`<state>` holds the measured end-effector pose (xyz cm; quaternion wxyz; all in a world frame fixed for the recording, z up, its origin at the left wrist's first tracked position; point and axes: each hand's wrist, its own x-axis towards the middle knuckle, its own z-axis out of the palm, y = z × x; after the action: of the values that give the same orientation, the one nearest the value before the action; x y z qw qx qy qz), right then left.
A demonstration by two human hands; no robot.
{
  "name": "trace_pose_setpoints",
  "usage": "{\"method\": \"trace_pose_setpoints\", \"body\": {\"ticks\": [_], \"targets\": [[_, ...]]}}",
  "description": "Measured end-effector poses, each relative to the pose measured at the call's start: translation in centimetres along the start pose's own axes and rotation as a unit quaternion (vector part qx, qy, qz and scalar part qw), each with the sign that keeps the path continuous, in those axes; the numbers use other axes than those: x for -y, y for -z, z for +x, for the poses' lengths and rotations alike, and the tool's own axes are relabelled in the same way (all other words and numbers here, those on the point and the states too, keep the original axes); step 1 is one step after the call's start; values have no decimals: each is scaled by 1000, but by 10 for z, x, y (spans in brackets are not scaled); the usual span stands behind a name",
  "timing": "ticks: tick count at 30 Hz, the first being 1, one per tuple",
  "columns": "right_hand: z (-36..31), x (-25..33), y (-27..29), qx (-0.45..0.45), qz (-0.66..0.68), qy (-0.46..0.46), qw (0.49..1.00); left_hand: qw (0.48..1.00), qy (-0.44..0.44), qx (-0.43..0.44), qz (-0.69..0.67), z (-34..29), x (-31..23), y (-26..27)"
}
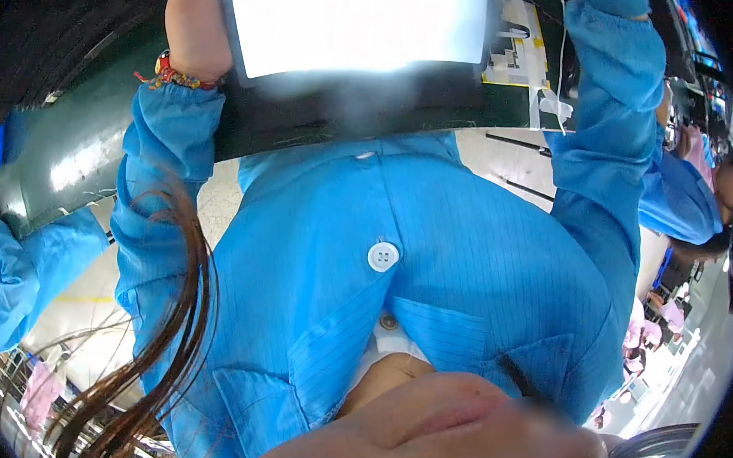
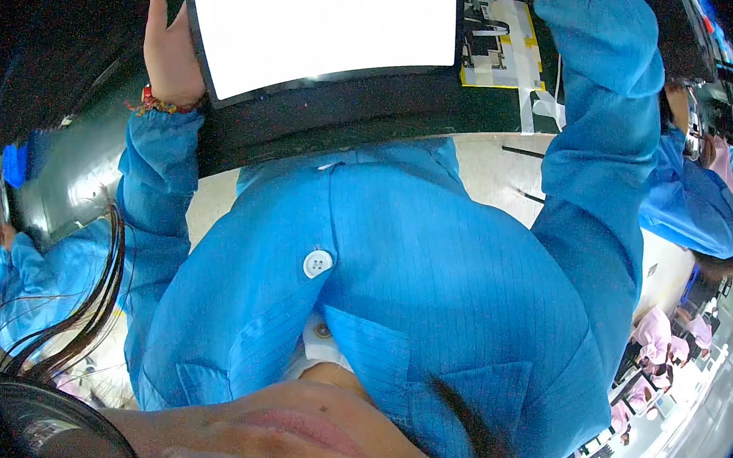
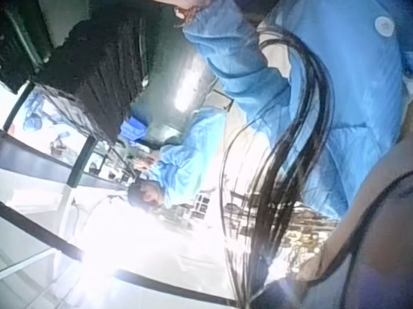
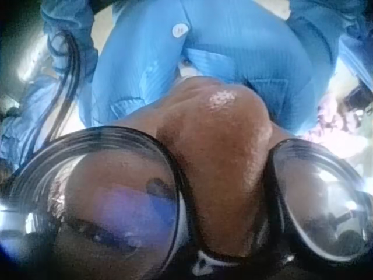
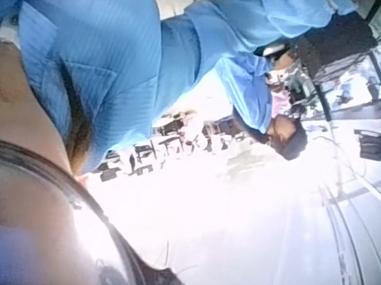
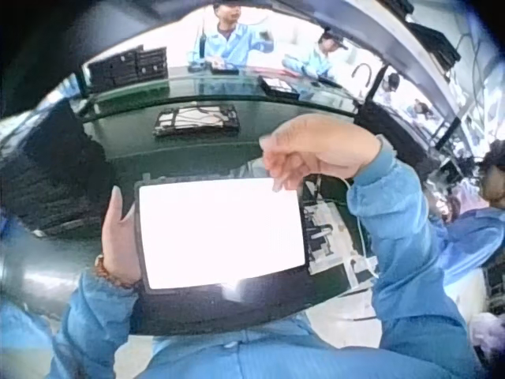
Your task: The person tests tablet screens by connecting each screen to a test board, tapping and swiping across the display, and disconnecting the parts.
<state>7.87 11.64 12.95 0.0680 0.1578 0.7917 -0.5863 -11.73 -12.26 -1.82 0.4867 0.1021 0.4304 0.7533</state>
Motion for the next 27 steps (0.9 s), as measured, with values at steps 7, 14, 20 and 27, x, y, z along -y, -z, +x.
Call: {"method": "trace_pose_setpoints", "body": {"ticks": [7, 14, 20, 27], "targets": [[-20, -3, -30, -153, -219, 104, 958, 999, -16, -25, 21, -1, 0, 0], [-44, -51, -125, -28, -466, 326, 822, 996, -21, -84, 21, -16, -1, -32], [-74, -70, -112, -33, -518, 230, 823, 918, 90, 311, -228, 7, 3, 28], [-66, -33, -78, -297, -562, 177, 751, 978, -51, 178, 97, -8, -6, 10]]}}
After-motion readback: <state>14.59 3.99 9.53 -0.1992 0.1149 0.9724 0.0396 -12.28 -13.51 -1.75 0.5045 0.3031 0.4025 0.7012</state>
